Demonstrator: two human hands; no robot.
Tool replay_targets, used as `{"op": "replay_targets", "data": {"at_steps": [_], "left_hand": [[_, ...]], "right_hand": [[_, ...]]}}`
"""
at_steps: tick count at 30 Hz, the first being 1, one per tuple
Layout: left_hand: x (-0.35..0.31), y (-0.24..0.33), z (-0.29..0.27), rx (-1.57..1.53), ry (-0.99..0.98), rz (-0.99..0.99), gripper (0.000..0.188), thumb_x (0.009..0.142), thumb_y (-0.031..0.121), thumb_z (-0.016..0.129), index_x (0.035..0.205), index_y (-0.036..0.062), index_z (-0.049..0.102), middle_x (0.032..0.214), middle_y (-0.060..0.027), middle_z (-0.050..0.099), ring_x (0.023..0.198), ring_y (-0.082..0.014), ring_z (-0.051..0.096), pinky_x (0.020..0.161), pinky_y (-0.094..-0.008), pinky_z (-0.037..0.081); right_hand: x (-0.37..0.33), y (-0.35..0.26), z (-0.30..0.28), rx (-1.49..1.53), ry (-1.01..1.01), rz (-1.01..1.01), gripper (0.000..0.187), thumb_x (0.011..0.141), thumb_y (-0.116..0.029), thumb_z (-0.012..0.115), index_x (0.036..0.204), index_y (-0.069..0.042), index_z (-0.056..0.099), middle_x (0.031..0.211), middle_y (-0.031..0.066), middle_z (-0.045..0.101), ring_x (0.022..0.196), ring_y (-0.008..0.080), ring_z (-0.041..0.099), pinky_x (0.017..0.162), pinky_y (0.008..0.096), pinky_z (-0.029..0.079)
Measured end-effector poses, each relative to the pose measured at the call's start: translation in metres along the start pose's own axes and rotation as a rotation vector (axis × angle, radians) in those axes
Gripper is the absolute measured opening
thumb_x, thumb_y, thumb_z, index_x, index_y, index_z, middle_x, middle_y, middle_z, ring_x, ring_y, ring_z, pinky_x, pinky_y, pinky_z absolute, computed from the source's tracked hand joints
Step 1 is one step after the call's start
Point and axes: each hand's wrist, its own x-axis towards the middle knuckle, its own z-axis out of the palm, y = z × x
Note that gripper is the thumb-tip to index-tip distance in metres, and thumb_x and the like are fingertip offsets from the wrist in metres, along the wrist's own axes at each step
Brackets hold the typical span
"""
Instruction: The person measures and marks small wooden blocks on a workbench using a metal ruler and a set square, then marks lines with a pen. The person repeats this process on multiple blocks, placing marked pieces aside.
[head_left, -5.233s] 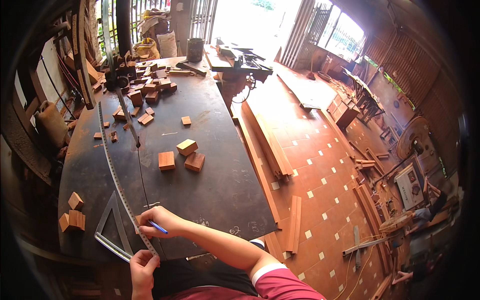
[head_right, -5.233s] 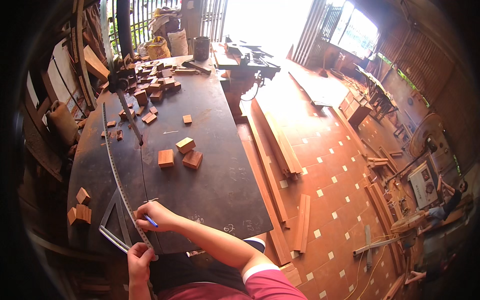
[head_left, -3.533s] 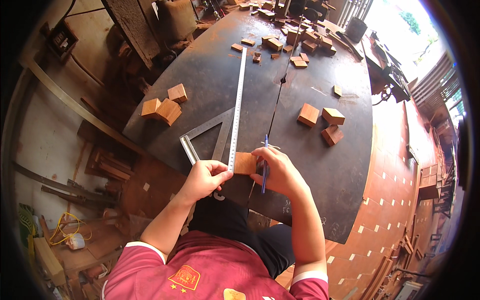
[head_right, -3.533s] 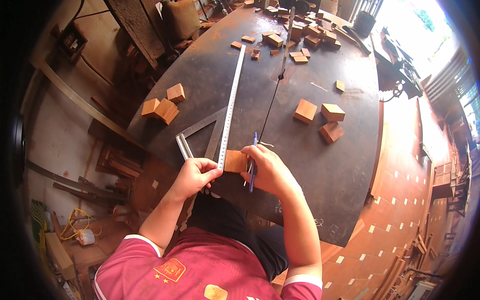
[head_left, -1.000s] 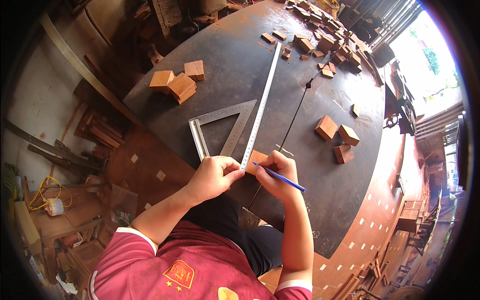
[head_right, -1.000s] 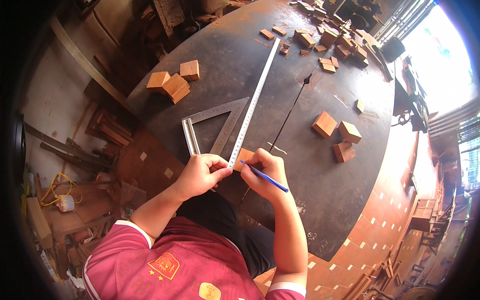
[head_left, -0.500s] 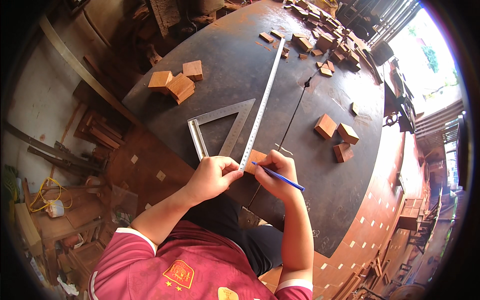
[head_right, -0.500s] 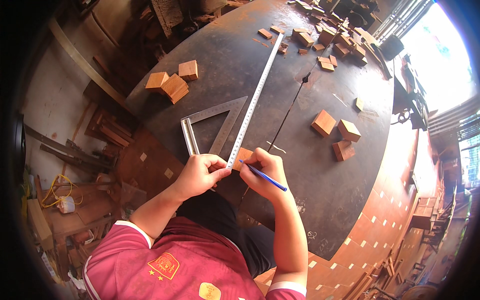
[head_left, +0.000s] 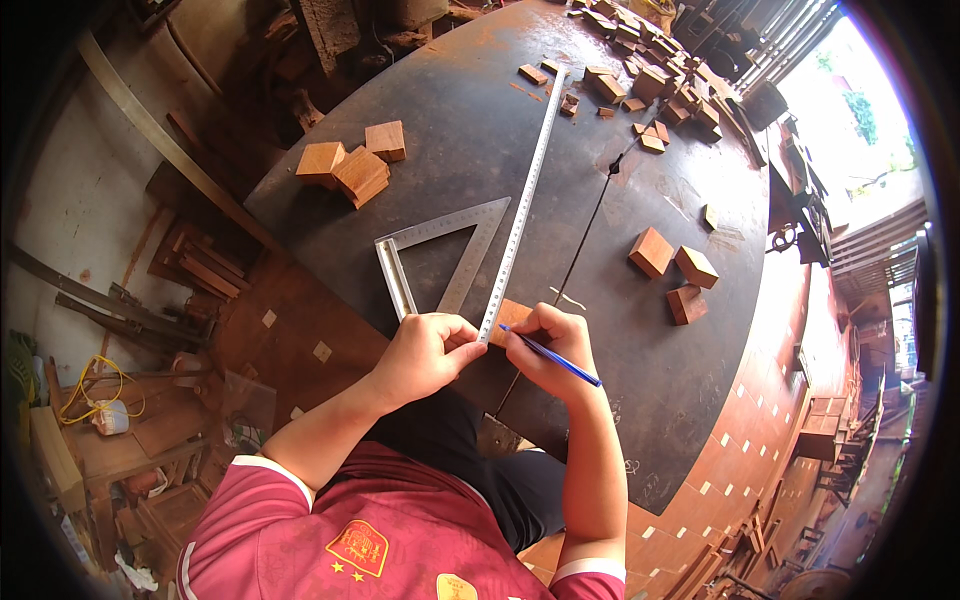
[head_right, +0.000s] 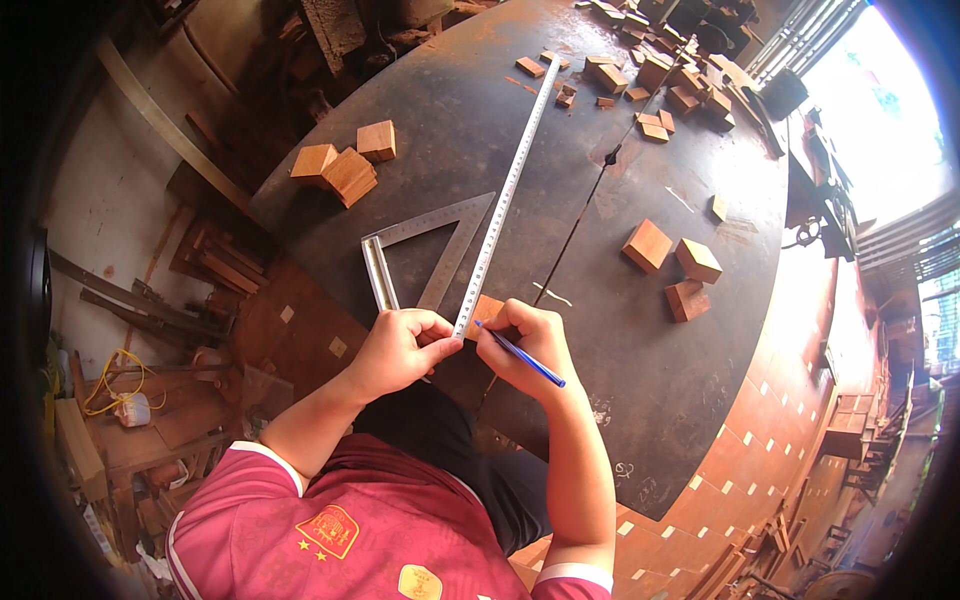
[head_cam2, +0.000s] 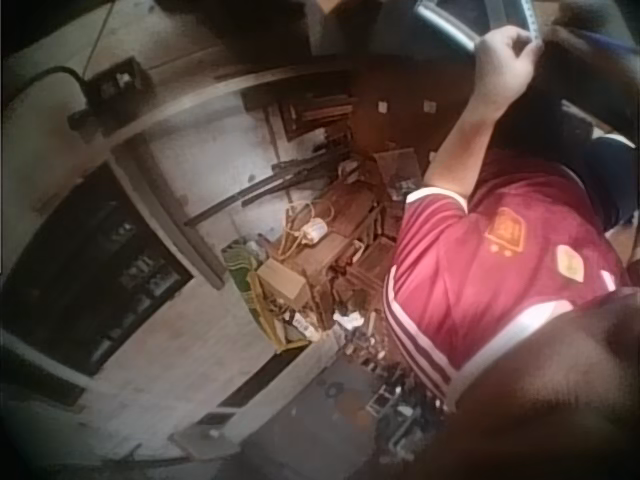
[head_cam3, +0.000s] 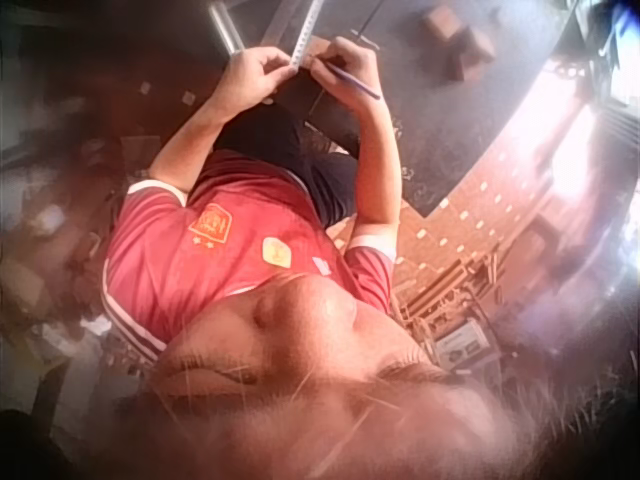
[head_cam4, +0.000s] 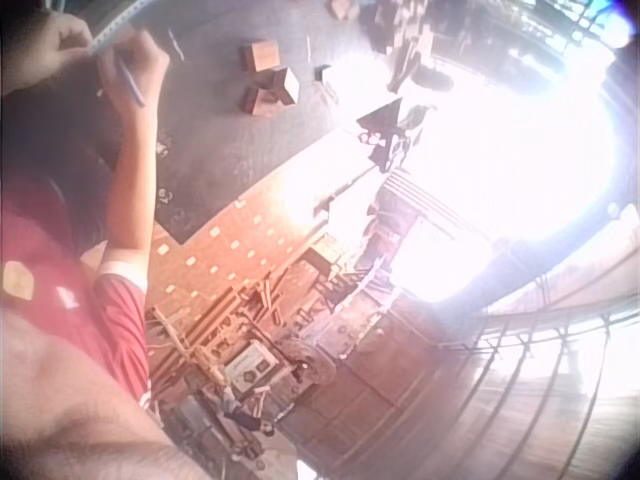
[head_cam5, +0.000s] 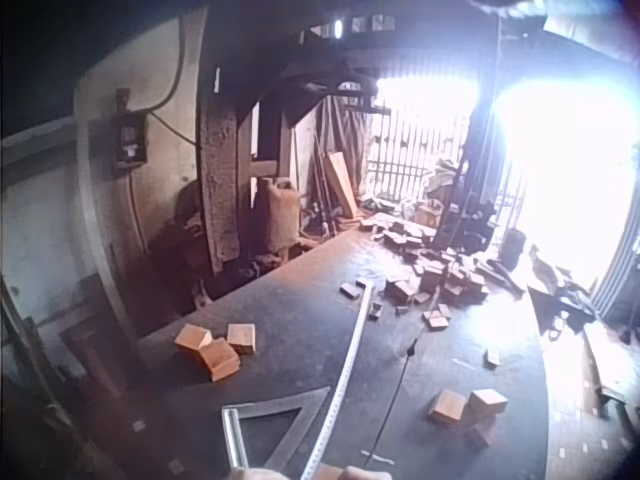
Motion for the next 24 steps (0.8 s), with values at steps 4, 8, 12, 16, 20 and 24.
{"op": "replay_targets", "data": {"at_steps": [4,8,12,16,20,24], "left_hand": [[0.0002,0.0012,0.0000,0.007,-0.004,-0.016,0.017,0.092,0.011,0.077,0.097,-0.0044,0.075,0.079,-0.0104,0.075,0.067,-0.0112,0.069,0.063,-0.0283,0.053],[0.0003,-0.0004,-0.0003,0.012,-0.006,-0.015,0.017,0.091,0.011,0.077,0.099,-0.0048,0.075,0.084,-0.0124,0.077,0.075,-0.0135,0.073,0.069,-0.0284,0.057],[0.0007,0.0002,0.0000,0.001,-0.009,-0.016,0.018,0.091,0.010,0.077,0.100,-0.0055,0.075,0.089,-0.0144,0.078,0.082,-0.0160,0.076,0.075,-0.0292,0.059],[0.0007,0.0007,0.0003,0.001,-0.010,-0.023,0.018,0.092,0.011,0.077,0.100,-0.0056,0.075,0.089,-0.0147,0.078,0.082,-0.0163,0.076,0.076,-0.0295,0.060],[0.0013,0.0018,-0.0002,-0.001,-0.018,-0.033,0.019,0.092,0.011,0.077,0.100,-0.0055,0.075,0.089,-0.0146,0.078,0.081,-0.0161,0.076,0.076,-0.0294,0.060],[0.0020,0.0032,-0.0010,-0.005,-0.029,-0.051,0.019,0.092,0.012,0.077,0.100,-0.0056,0.075,0.089,-0.0144,0.078,0.082,-0.0161,0.076,0.076,-0.0296,0.059]], "right_hand": [[0.0004,0.0008,-0.0001,0.002,-0.001,-0.014,0.018,0.082,0.000,0.077,0.074,0.001,0.061,0.064,0.0000,0.063,0.062,0.0017,0.056,0.053,0.0232,0.044],[0.0008,0.0001,0.0005,-0.002,-0.005,-0.019,0.017,0.082,0.000,0.077,0.075,0.001,0.062,0.065,0.0000,0.063,0.063,0.0019,0.057,0.053,0.0232,0.045],[0.0009,0.0029,0.0007,0.006,-0.011,-0.023,0.017,0.082,0.000,0.077,0.074,0.001,0.062,0.065,0.0007,0.064,0.064,0.0023,0.058,0.054,0.0234,0.046],[0.0017,0.0010,0.0003,-0.006,-0.013,-0.038,0.017,0.082,0.000,0.078,0.075,0.001,0.062,0.065,0.0018,0.064,0.063,0.0028,0.059,0.054,0.0236,0.046],[0.0017,0.0014,0.0009,-0.015,-0.002,-0.055,0.017,0.082,0.000,0.078,0.075,0.002,0.063,0.064,0.0026,0.065,0.061,0.0030,0.059,0.053,0.0237,0.046],[0.0020,0.0006,0.0009,-0.017,-0.005,-0.053,0.017,0.082,-0.001,0.078,0.075,0.002,0.063,0.064,0.0030,0.065,0.061,0.0031,0.059,0.053,0.0240,0.047]]}}
